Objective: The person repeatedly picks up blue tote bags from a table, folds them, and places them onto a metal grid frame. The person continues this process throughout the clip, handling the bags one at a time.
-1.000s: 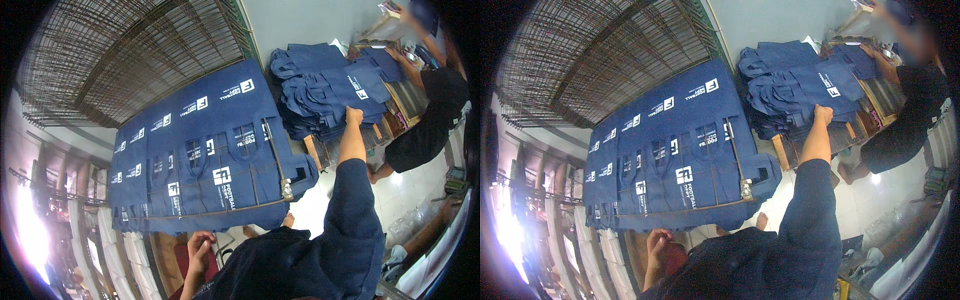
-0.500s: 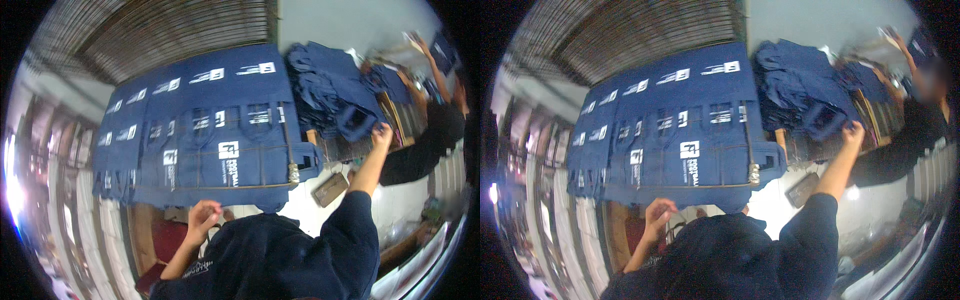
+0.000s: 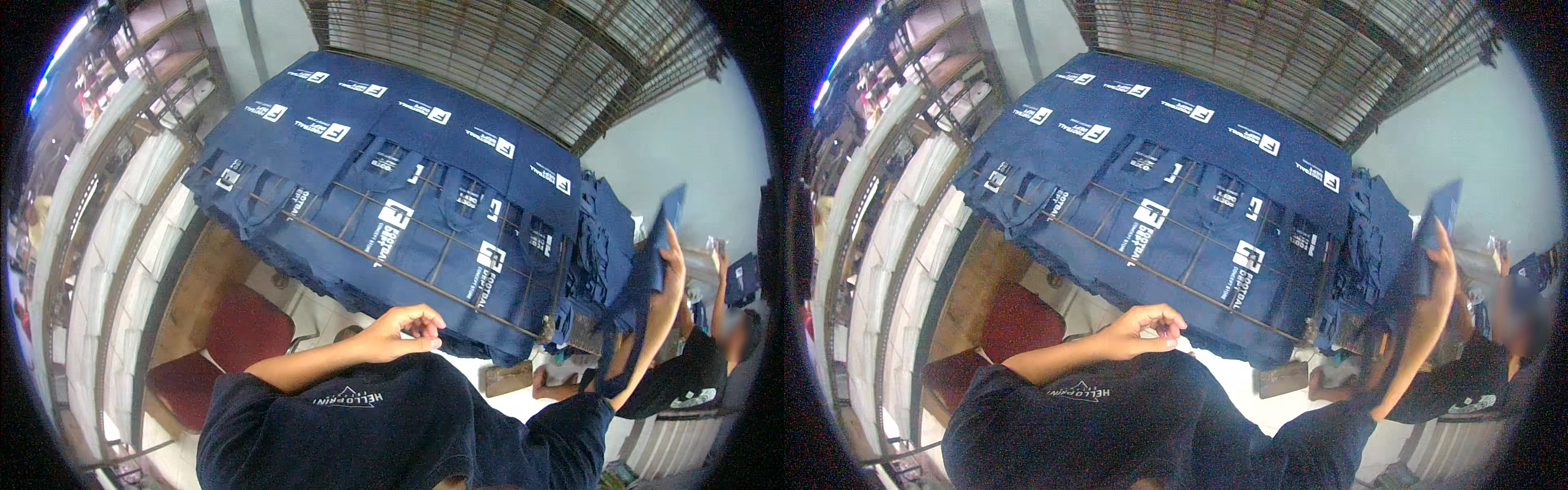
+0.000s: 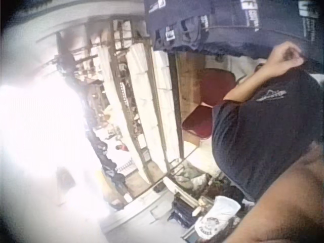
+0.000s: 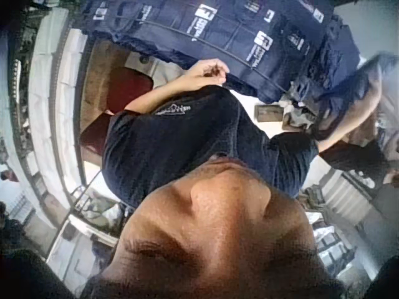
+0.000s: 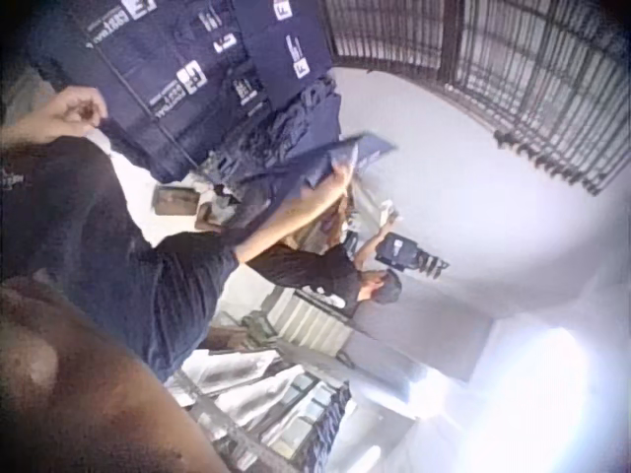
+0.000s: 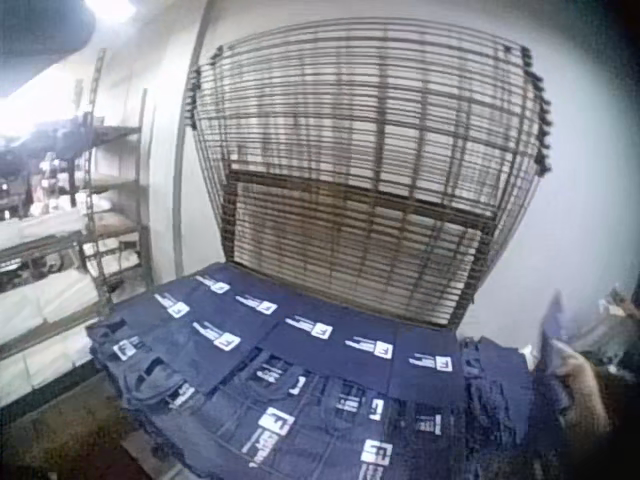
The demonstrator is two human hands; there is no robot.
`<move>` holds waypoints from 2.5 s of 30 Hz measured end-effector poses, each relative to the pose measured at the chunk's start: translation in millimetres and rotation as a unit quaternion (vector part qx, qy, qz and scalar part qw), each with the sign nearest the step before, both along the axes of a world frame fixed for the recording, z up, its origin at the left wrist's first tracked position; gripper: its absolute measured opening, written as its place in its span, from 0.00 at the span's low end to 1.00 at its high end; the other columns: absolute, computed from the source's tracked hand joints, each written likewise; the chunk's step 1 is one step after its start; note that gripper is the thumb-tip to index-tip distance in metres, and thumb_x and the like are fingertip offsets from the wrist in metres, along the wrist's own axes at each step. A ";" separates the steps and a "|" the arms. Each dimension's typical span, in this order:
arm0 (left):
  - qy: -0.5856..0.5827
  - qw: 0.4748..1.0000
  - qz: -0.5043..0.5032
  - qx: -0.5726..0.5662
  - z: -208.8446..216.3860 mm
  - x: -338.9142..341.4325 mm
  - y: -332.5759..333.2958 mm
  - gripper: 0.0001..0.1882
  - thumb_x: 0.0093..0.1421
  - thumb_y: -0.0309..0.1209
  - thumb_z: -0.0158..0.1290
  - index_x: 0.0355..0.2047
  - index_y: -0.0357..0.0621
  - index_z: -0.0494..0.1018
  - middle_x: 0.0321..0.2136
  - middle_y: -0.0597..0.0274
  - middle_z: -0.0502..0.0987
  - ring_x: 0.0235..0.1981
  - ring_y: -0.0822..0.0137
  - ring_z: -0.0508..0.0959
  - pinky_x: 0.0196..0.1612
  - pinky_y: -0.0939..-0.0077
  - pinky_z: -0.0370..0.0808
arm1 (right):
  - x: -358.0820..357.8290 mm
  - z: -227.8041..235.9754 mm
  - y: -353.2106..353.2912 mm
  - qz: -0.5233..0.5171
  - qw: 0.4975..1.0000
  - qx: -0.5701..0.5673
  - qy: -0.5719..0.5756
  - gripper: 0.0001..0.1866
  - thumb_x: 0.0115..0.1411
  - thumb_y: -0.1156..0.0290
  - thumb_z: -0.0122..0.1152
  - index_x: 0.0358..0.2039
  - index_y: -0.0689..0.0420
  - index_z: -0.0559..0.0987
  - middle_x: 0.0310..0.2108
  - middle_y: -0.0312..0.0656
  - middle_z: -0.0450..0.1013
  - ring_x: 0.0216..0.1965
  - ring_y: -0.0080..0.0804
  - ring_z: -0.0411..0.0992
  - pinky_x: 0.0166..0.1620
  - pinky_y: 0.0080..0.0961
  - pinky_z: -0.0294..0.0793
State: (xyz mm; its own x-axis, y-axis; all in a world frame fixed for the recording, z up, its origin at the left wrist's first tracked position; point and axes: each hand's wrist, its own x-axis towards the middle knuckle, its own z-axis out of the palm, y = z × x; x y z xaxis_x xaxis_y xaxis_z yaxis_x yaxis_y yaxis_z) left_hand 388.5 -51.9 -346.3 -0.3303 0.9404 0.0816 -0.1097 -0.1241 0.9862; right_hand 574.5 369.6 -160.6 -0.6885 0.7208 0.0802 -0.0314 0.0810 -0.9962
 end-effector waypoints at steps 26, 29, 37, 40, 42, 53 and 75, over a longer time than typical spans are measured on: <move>0.183 0.914 0.363 -0.012 7.6 -258.3 -42.6 0.26 0.54 0.27 0.54 0.54 0.40 0.64 0.19 0.62 0.71 0.17 0.75 0.70 0.21 0.81 0.69 | -283.8 -143.5 -223.8 -0.063 0.997 0.001 -0.053 0.34 0.46 0.73 0.50 0.58 0.56 0.64 0.55 0.43 0.63 0.55 0.33 0.60 0.56 0.27 0.57; 0.318 0.857 0.391 -0.111 -9.3 -271.4 -40.5 0.26 0.49 0.28 0.57 0.50 0.39 0.69 0.21 0.52 0.74 0.22 0.64 0.76 0.33 0.71 0.75 | -286.2 -205.9 -218.4 -0.066 0.992 0.013 -0.108 0.33 0.48 0.76 0.52 0.59 0.57 0.63 0.53 0.43 0.64 0.52 0.33 0.62 0.54 0.26 0.59; 0.330 0.847 0.384 -0.162 -24.0 -280.4 -45.0 0.18 0.49 0.26 0.56 0.41 0.35 0.73 0.32 0.42 0.77 0.36 0.49 0.78 0.41 0.61 0.74 | -291.6 -218.5 -243.1 -0.022 0.987 -0.022 -0.160 0.34 0.53 0.79 0.51 0.61 0.64 0.54 0.44 0.48 0.71 0.43 0.32 0.69 0.47 0.23 0.66; 0.354 0.833 0.396 -0.154 -31.3 -283.4 -48.9 0.16 0.49 0.26 0.56 0.39 0.35 0.74 0.32 0.42 0.77 0.35 0.48 0.77 0.40 0.60 0.74 | -293.0 -210.3 -252.3 -0.014 0.984 -0.023 -0.174 0.34 0.53 0.79 0.51 0.61 0.64 0.54 0.42 0.48 0.72 0.41 0.31 0.70 0.46 0.22 0.66; 0.373 0.824 0.400 -0.148 -35.0 -284.3 -49.8 0.15 0.48 0.25 0.56 0.38 0.35 0.74 0.32 0.42 0.76 0.35 0.48 0.77 0.40 0.60 0.74 | -291.5 -220.2 -247.2 -0.021 0.985 -0.017 -0.172 0.34 0.52 0.76 0.53 0.60 0.63 0.55 0.33 0.42 0.72 0.29 0.25 0.68 0.30 0.19 0.65; 0.387 0.817 0.401 -0.151 -41.7 -287.2 -54.2 0.14 0.48 0.25 0.56 0.37 0.33 0.74 0.33 0.42 0.75 0.34 0.46 0.77 0.38 0.60 0.75 | -290.3 -216.2 -255.8 -0.028 0.976 0.035 -0.215 0.34 0.52 0.73 0.56 0.59 0.66 0.58 0.23 0.37 0.71 0.16 0.19 0.62 0.15 0.17 0.59; 0.452 0.762 0.435 -0.159 -51.0 -290.6 -51.7 0.19 0.47 0.32 0.60 0.40 0.40 0.74 0.27 0.54 0.75 0.24 0.60 0.77 0.30 0.66 0.74 | -278.8 -240.6 -241.8 -0.047 0.961 0.180 -0.206 0.28 0.50 0.73 0.61 0.54 0.59 0.67 0.16 0.41 0.72 0.19 0.29 0.72 0.28 0.28 0.71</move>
